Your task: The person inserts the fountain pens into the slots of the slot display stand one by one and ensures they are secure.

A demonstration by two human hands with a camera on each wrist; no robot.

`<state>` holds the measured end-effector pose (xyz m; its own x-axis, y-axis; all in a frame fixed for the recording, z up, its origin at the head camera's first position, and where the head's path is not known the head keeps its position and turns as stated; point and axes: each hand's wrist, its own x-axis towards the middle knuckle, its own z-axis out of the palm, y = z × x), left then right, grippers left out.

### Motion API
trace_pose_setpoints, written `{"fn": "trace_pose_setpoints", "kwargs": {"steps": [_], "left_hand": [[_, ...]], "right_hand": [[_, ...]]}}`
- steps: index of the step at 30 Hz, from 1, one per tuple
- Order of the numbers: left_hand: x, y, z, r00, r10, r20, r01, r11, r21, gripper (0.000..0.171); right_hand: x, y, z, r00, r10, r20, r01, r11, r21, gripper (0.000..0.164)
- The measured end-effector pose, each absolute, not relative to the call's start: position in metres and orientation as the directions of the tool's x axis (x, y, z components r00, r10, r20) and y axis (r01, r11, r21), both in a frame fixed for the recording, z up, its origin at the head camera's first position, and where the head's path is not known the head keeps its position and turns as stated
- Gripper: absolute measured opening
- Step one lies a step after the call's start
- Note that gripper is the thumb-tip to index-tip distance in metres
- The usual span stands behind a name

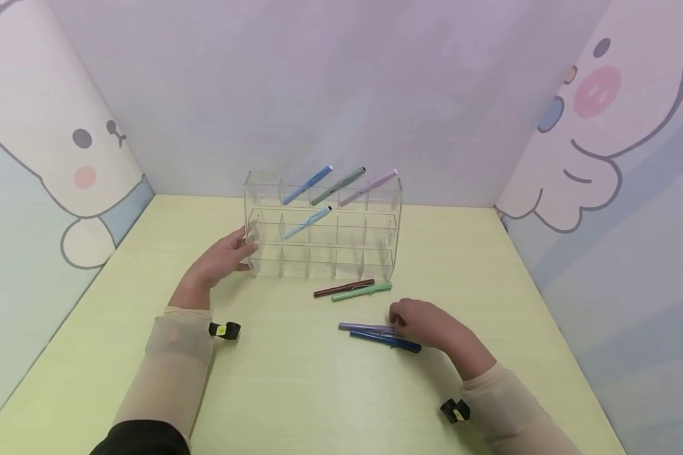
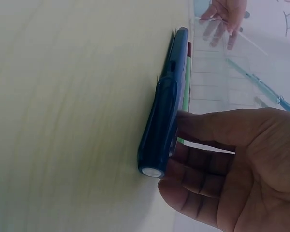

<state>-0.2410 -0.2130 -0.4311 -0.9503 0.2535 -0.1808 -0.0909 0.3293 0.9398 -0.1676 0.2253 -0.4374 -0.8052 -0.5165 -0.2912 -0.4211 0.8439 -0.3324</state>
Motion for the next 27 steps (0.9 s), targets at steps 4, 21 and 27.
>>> {"fn": "trace_pose_setpoints", "kwargs": {"steps": [4,21,27], "left_hand": [[-0.241,-0.214,-0.432,-0.948,0.261,-0.181,-0.088,0.332,0.939,0.068],[-0.241,-0.212,-0.431,-0.950,0.245,-0.192,-0.103,0.336,0.936,0.067],[-0.240,-0.213,-0.430,-0.950,0.251,-0.186,-0.097,0.329,0.939,0.067]], "right_hand": [[-0.165,0.221,-0.437,-0.796,-0.539,-0.276,-0.474,0.838,-0.269,0.007],[-0.163,0.219,-0.436,-0.790,-0.589,-0.171,-0.576,0.808,-0.122,0.013],[-0.171,0.224,-0.415,-0.791,-0.595,-0.141,-0.530,0.783,-0.327,0.009]]}}
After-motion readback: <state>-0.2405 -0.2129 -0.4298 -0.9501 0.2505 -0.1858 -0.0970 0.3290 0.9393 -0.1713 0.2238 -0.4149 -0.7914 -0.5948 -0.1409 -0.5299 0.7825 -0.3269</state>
